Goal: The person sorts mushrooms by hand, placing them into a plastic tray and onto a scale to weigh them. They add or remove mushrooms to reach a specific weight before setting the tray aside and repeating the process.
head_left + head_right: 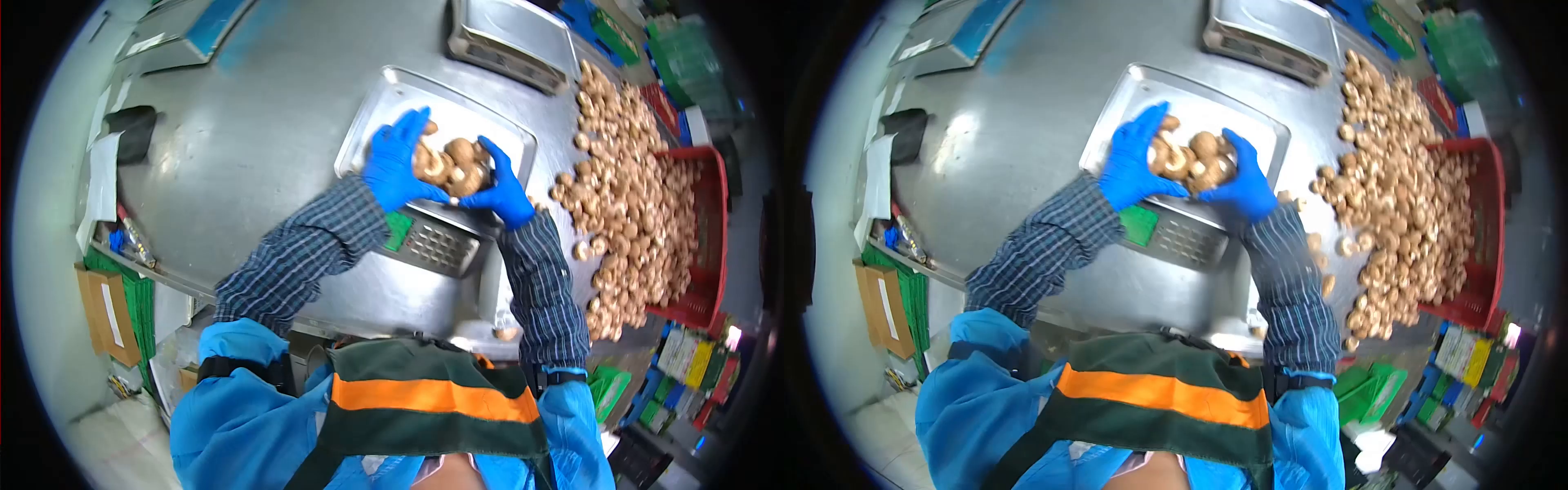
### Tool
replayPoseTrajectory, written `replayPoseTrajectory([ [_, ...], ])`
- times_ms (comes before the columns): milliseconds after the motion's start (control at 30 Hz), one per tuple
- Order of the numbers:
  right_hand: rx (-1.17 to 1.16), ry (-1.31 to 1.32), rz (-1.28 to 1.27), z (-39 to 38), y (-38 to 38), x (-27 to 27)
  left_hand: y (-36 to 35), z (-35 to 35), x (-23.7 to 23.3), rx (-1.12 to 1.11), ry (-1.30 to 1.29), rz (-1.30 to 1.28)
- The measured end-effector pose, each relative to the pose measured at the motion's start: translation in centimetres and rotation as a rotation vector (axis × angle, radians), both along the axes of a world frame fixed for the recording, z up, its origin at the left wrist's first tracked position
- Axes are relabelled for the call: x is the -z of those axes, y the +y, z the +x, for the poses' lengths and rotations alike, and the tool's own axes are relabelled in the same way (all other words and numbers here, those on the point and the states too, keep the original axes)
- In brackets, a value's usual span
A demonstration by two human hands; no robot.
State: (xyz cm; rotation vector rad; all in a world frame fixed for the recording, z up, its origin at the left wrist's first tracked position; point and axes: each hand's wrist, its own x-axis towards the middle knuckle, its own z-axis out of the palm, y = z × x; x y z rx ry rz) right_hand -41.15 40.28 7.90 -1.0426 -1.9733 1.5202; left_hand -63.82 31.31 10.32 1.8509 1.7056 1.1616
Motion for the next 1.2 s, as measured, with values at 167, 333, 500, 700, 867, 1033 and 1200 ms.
replayPoseTrajectory([
  [167, 0.07, -0.081, -0.065, -2.3, -0.5, -2.3, 1.5, -1.8, 0.0, -0.078, 0.014, -0.008],
  [333, -0.038, -0.084, 0.122, -9.5, 2.8, -5.7, 3.4, -9.2, -1.7, -0.103, -0.064, 0.187],
  [500, -0.165, -0.148, 0.343, -22.3, 8.7, -6.8, 7.0, -20.6, -0.3, -0.211, -0.104, 0.293],
  [700, -0.298, -0.14, 0.331, -38.1, 13.9, 0.9, 9.3, -34.5, 6.1, -0.359, -0.071, 0.175],
  [867, -0.319, -0.229, 0.262, -42.7, 14.4, 9.2, 8.9, -38.0, 12.3, -0.472, 0.131, 0.002],
  [1033, -0.345, -0.158, 0.174, -41.7, 15.3, 11.0, 9.3, -39.6, 14.0, -0.314, -0.114, 0.043],
  [1200, -0.297, -0.284, 0.236, -41.1, 14.2, 7.3, 8.0, -36.7, 12.0, -0.514, 0.208, 0.162],
])
